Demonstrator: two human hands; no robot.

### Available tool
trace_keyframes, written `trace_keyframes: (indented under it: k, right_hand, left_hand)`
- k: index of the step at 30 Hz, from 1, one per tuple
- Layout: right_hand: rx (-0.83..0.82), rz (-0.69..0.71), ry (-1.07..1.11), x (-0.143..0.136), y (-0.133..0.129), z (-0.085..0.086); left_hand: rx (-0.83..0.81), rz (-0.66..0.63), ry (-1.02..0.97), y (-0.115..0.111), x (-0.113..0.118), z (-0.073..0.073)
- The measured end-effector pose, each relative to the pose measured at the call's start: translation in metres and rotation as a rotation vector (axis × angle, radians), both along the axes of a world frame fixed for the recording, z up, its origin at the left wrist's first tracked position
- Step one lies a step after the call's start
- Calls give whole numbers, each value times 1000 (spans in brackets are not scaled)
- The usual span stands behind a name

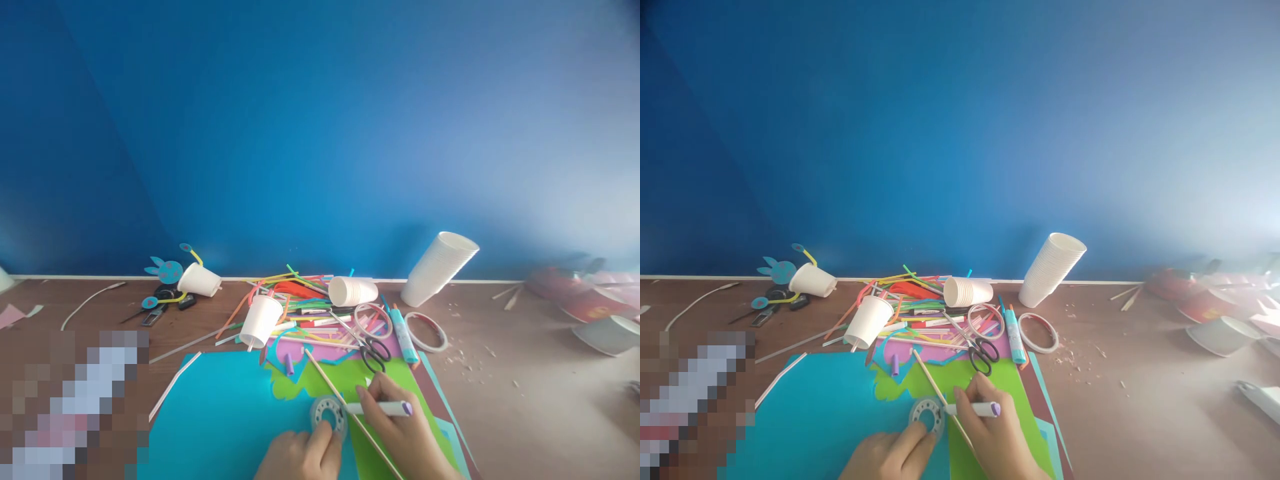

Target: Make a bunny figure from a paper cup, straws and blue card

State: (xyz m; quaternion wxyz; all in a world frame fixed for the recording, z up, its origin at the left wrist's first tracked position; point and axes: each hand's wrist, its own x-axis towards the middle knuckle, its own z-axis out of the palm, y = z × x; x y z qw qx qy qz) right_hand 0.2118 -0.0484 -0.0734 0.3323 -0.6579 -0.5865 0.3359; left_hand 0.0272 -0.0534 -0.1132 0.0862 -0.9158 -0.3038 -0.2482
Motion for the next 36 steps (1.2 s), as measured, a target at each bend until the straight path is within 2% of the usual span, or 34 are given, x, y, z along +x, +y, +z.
trace_keyframes:
  k: [8,11,14,17,20,23,27,29,31,33,36]
  right_hand:
    - [107,-2,-142,-5,-32,-3]
    - [167,-30,-138,-10,-39,-6]
    - [146,-67,-92,-8,-41,-4]
    - [112,-57,-14,3,-44,3]
    - [134,17,-9,10,-50,10]
    - [253,202,-187,5,-58,11]
    - [628,515,-579,-18,-68,0]
    - [822,510,-716,-33,-71,-7]
    - [957,438,-786,-46,-73,-11]
    - [954,400,-830,-59,-74,-10]
    - [859,389,-919,-75,-75,-8]
  left_hand:
    - [16,-35,-25,2,-4,15]
    - [-3,-50,-31,3,-4,16]
    - [-45,-57,-83,5,-5,14]
    - [-139,-93,-117,9,-8,18]
    - [-329,-91,-22,13,-9,29]
    - [-428,-87,93,19,-6,45]
    - [-511,-90,254,29,4,66]
    - [-590,-54,406,34,9,76]
    - [-624,-36,460,39,14,86]
    - [-634,-19,500,42,20,93]
    - [-631,-15,573,45,29,100]
